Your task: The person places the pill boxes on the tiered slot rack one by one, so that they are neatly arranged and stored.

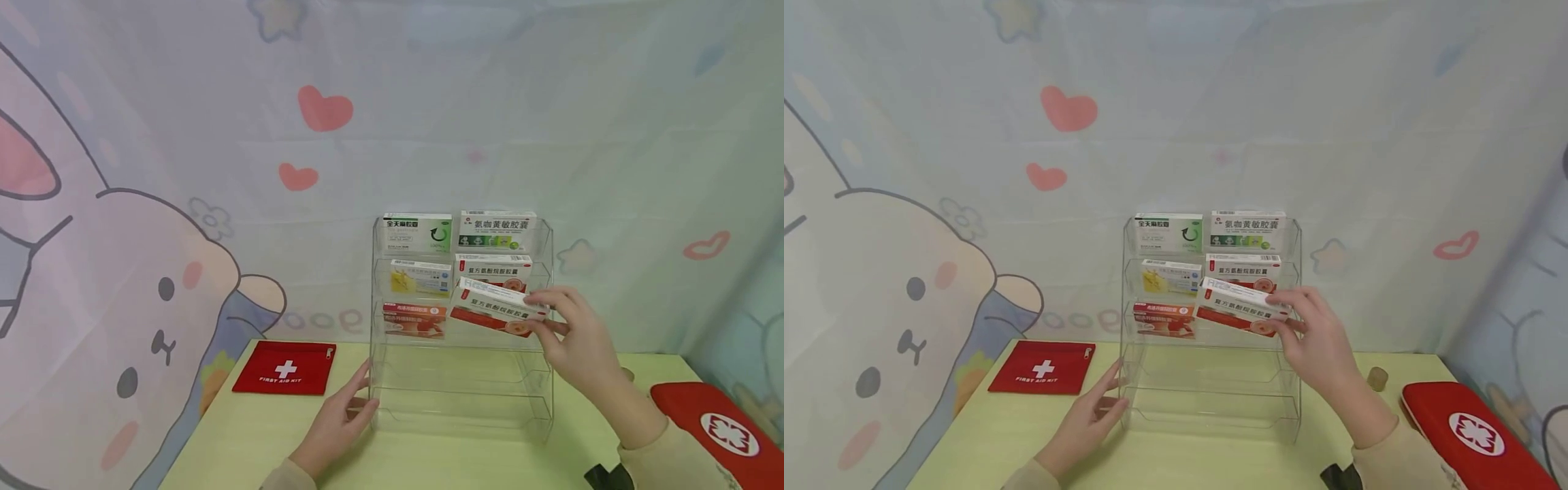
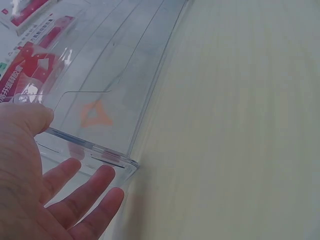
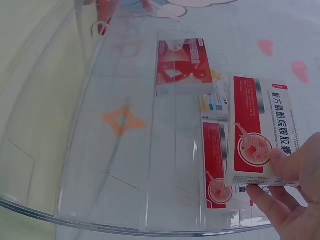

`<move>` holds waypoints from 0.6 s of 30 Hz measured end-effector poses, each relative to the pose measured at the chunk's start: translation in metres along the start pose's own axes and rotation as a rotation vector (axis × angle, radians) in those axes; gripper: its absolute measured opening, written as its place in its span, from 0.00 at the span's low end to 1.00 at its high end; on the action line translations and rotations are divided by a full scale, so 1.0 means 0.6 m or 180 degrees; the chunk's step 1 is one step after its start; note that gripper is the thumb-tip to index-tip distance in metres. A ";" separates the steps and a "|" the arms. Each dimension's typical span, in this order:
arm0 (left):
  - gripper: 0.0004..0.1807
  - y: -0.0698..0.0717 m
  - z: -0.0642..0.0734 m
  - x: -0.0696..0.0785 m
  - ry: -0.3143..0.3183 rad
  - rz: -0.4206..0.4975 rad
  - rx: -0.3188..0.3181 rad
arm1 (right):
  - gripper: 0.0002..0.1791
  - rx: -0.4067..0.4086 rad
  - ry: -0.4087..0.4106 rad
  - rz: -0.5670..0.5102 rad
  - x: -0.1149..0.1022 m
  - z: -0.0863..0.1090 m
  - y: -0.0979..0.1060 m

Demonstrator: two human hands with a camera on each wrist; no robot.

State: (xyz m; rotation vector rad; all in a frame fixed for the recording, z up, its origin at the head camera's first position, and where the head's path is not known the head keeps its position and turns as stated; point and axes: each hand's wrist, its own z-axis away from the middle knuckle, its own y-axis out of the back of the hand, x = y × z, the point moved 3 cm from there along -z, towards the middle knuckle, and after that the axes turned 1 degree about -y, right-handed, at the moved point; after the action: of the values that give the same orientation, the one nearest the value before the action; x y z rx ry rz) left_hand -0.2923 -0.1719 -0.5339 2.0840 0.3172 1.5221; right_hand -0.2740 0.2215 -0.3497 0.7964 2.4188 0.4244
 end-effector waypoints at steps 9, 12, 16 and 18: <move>0.42 -0.001 -0.002 0.005 -0.0008 0.0075 0.0024 | 0.22 -0.0189 -0.0016 0.0338 0.027 -0.034 -0.004; 0.42 -0.001 -0.003 0.006 0.0005 0.0077 0.0031 | 0.21 -0.0310 -0.0114 0.0380 0.032 -0.036 -0.007; 0.42 0.001 -0.003 0.006 -0.0013 0.0052 0.0052 | 0.20 -0.0435 -0.0179 0.0418 0.033 -0.040 -0.013; 0.42 0.001 -0.002 0.005 0.0008 0.0053 0.0062 | 0.20 -0.0526 -0.0218 0.0439 0.035 -0.042 -0.017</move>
State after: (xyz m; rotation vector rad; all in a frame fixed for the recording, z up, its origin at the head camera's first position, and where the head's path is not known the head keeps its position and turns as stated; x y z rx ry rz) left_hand -0.2922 -0.1705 -0.5310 2.1049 0.3177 1.5372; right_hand -0.3075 0.2236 -0.3423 0.8921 2.2401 0.6315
